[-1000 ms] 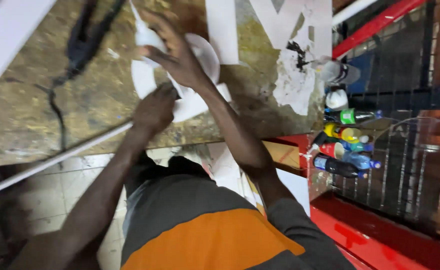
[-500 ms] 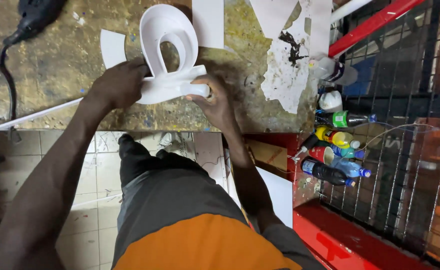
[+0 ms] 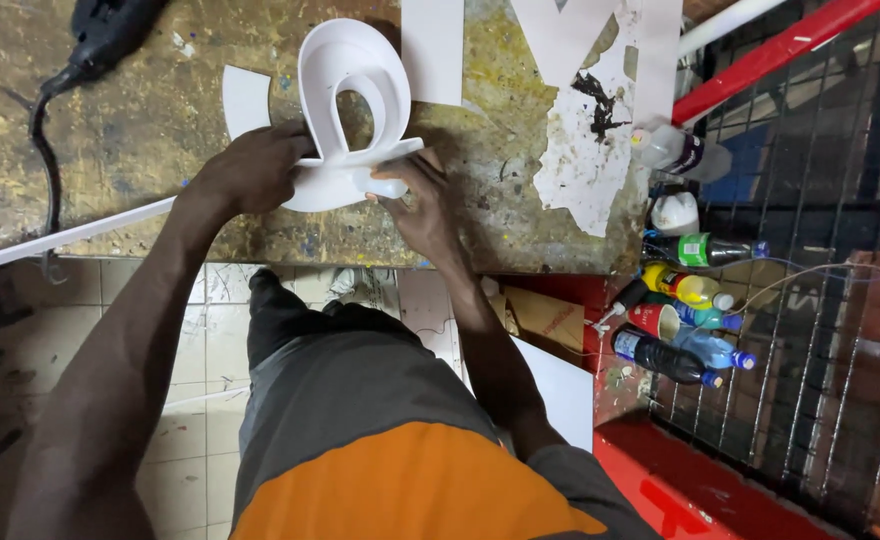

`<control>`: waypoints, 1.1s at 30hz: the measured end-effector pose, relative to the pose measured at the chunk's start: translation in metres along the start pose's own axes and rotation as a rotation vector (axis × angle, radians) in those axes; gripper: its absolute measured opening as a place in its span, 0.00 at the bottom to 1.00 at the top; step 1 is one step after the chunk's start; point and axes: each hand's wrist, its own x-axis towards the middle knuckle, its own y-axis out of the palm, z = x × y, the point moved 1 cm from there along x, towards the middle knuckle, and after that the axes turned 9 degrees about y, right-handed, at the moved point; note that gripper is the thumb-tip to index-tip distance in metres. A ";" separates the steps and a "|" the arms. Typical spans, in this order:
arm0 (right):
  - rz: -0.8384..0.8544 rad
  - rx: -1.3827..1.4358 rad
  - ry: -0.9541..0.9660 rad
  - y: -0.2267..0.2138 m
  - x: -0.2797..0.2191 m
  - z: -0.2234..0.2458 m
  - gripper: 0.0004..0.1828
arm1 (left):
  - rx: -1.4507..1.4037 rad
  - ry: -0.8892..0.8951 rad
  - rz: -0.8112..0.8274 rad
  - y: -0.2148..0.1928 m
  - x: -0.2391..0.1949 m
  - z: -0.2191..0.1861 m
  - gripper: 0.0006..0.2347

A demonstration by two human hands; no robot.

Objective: Assembling a 3D sign letter by applying adhesive to the edges and attaching a plastic side strip.

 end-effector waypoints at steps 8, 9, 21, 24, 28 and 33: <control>-0.017 -0.016 -0.019 -0.007 0.006 0.008 0.17 | -0.022 0.002 0.005 -0.007 -0.001 -0.008 0.15; -0.013 -0.008 -0.019 -0.008 0.006 0.010 0.17 | -0.035 0.008 0.002 -0.009 -0.002 -0.010 0.16; -0.042 -0.052 -0.014 -0.014 0.001 -0.001 0.16 | -0.007 -0.007 -0.002 -0.001 -0.002 -0.004 0.14; -0.054 -0.040 -0.020 -0.015 0.000 -0.007 0.17 | -0.019 -0.003 -0.009 0.002 0.000 -0.002 0.13; -0.052 -0.039 0.005 -0.014 -0.001 -0.011 0.18 | 0.012 0.002 -0.018 -0.002 0.000 -0.010 0.14; -0.046 -0.013 -0.023 -0.015 0.000 -0.003 0.18 | -0.014 -0.008 -0.019 -0.004 -0.005 -0.013 0.14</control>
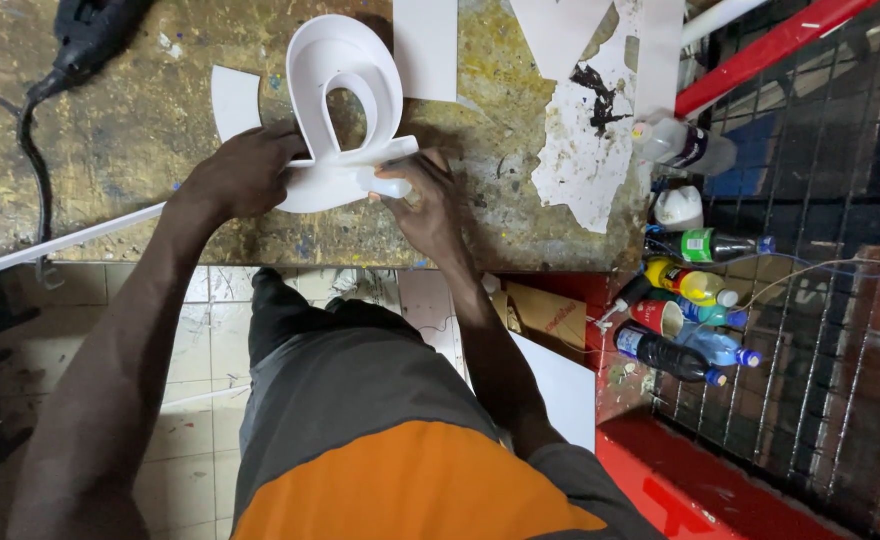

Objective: Assembling a 3D sign letter by applying adhesive to the edges and attaching a plastic side strip.

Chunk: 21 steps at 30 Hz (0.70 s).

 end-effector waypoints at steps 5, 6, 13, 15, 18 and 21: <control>-0.019 0.010 -0.008 0.001 0.001 -0.003 0.18 | 0.003 0.001 0.003 0.002 0.003 0.003 0.15; -0.018 0.002 0.001 0.001 0.001 0.000 0.18 | -0.008 0.008 0.000 0.004 0.003 0.004 0.16; -0.005 0.015 0.055 0.002 0.000 -0.001 0.18 | 0.012 -0.001 0.004 0.005 0.004 0.006 0.18; -0.006 -0.054 0.006 0.001 0.003 0.004 0.18 | 0.005 -0.004 0.011 0.002 0.003 0.002 0.17; -0.001 -0.036 -0.001 0.003 -0.004 -0.015 0.18 | 0.029 -0.009 0.011 0.006 0.003 0.005 0.17; -0.004 -0.010 0.002 0.004 -0.006 -0.016 0.17 | 0.045 -0.007 -0.022 0.020 0.013 0.023 0.16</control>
